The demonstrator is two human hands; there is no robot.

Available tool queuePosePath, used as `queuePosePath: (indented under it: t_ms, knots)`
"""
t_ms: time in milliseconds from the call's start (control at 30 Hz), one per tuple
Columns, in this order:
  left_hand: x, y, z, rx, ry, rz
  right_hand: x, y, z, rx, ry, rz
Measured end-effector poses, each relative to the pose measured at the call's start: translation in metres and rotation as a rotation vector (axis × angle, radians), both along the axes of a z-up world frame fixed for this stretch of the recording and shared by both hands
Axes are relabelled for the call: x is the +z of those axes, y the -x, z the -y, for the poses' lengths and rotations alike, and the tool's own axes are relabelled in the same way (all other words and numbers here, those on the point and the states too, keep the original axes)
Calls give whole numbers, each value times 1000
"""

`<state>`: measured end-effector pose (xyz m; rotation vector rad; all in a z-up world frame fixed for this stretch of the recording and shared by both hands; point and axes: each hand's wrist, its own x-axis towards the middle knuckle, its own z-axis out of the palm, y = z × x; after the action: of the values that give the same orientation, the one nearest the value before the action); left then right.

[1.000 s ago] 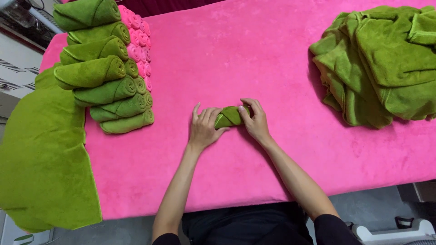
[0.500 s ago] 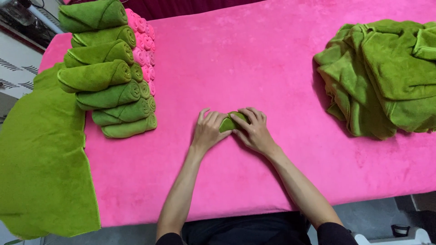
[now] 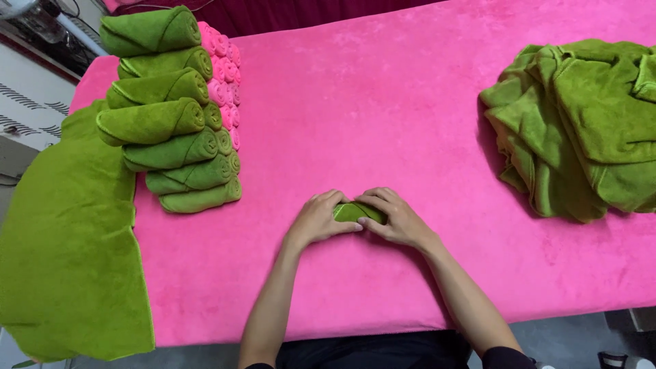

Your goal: The person folds a green towel on a pink table surface. They smooth the fabric, fold it into a smaller rectangle, and then roll it tightly into a cylindrical shape. The finished roll is placed on a stack of similar green towel rolls.

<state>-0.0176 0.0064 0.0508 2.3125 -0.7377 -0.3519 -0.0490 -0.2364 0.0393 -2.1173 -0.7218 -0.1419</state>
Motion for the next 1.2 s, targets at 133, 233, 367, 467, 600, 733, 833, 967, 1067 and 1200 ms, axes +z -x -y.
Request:
queuePosePath:
  t_ms: [133,233,367,467,600,733,833,967,1067,1200]
  knots:
    - [-2,4,-1,18,8,15,-3,0,0,11,-11,-44]
    - [-4,6,-1,30,12,29,-8,-1,1,12,-17,-16]
    - [-4,5,-1,37,12,27,-6,-1,1,15,-36,-15]
    - [-6,5,-3,32,5,43,-5,-1,0,9,-41,-38]
    - [-8,2,-3,14,4,30,-3,0,-1,1,-38,-37]
    - [-14,-2,-3,-1,7,54,-7,-3,-1,-5,-51,-49]
    - [9,-6,0,-4,-19,-26,-10,-3,-4,-44,-104,-36]
    - [8,-24,1,21,-27,-173,-22,-11,-5,-115,-159,-13]
    - [-11,-45,2,3,-8,-174,-29,-13,0,-192,-195,6]
    - [-19,-62,5,-16,-76,-262,-23,-13,10,-259,-240,24]
